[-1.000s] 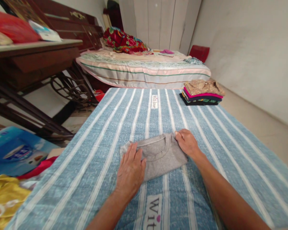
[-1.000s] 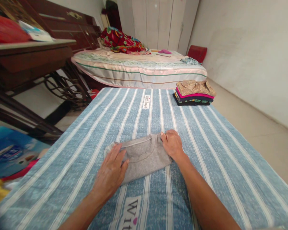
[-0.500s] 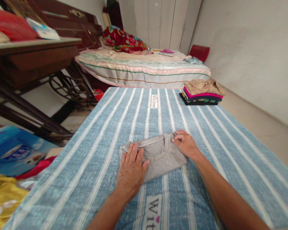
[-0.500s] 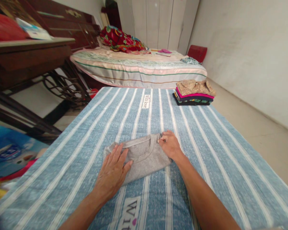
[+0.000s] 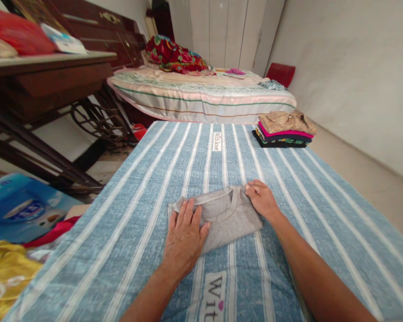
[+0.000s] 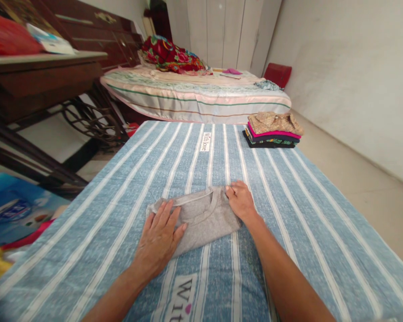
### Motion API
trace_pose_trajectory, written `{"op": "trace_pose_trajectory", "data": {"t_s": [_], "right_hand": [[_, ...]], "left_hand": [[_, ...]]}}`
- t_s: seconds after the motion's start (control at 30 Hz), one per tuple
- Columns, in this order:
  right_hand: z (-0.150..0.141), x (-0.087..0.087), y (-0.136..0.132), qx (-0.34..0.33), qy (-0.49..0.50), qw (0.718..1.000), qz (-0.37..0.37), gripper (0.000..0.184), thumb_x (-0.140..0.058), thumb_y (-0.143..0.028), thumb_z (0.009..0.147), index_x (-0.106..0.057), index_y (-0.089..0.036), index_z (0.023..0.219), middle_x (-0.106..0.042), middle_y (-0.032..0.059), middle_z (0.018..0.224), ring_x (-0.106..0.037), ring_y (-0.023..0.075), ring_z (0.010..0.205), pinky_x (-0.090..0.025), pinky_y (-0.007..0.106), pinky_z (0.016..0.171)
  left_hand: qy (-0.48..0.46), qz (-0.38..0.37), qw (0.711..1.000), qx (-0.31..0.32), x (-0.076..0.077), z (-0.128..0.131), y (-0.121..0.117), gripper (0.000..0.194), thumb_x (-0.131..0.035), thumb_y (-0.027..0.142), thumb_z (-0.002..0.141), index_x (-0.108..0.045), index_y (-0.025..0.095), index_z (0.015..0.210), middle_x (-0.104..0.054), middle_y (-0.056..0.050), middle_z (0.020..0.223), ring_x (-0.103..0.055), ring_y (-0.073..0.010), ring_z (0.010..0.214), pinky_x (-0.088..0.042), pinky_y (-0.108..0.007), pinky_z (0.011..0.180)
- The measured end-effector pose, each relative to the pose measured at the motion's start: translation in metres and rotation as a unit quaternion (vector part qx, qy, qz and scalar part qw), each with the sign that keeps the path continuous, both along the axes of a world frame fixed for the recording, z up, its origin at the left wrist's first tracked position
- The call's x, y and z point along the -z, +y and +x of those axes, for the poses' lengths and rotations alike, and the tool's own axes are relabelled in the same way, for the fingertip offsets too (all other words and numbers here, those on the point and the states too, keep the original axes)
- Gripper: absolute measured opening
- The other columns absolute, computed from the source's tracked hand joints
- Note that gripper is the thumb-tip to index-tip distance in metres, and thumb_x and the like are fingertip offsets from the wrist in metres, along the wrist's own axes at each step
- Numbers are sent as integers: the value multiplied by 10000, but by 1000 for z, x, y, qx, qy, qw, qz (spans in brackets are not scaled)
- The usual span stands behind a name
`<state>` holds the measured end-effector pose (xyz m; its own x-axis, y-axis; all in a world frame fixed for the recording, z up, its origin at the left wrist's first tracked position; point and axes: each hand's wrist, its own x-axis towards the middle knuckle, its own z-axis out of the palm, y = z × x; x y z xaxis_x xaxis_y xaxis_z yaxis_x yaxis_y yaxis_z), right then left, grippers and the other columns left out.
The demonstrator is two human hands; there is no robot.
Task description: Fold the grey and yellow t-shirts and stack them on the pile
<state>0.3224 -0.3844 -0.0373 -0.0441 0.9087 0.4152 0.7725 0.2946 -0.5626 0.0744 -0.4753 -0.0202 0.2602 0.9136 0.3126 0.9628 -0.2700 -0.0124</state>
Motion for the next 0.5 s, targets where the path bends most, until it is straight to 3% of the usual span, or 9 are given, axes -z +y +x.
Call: {"op": "trace_pose_trajectory", "data": {"t_s": [0.17,0.37,0.5], "right_hand": [[-8,4,6,16,-6,1000,-3,277,-530,-264,788,-606,-222,525,-667,42,762,-593,208,934,-424,379,927],[-11,-1,1,21,-51,995,80,170,-546,-203,769,-631,-196,622,-630,105,1073,-420,267,1214,-328,456,1009],[-6,5,3,16,-37,996,74,189,-561,-217,763,-586,-213,576,-654,77,919,-516,242,1077,-384,419,951]], "left_hand": [[-10,-4,1000,-1,-1,2,0,415,-410,347,896,-560,119,1209,-436,-159,1390,-364,-325,1299,-330,-550,1006],[-10,-11,1000,-7,-3,2,0,407,-407,341,898,-549,134,1219,-423,-155,1401,-369,-317,1297,-329,-553,1003],[-12,-14,1000,-12,-4,3,-1,404,-413,343,895,-545,144,1222,-431,-148,1397,-361,-315,1303,-330,-549,1004]]}}
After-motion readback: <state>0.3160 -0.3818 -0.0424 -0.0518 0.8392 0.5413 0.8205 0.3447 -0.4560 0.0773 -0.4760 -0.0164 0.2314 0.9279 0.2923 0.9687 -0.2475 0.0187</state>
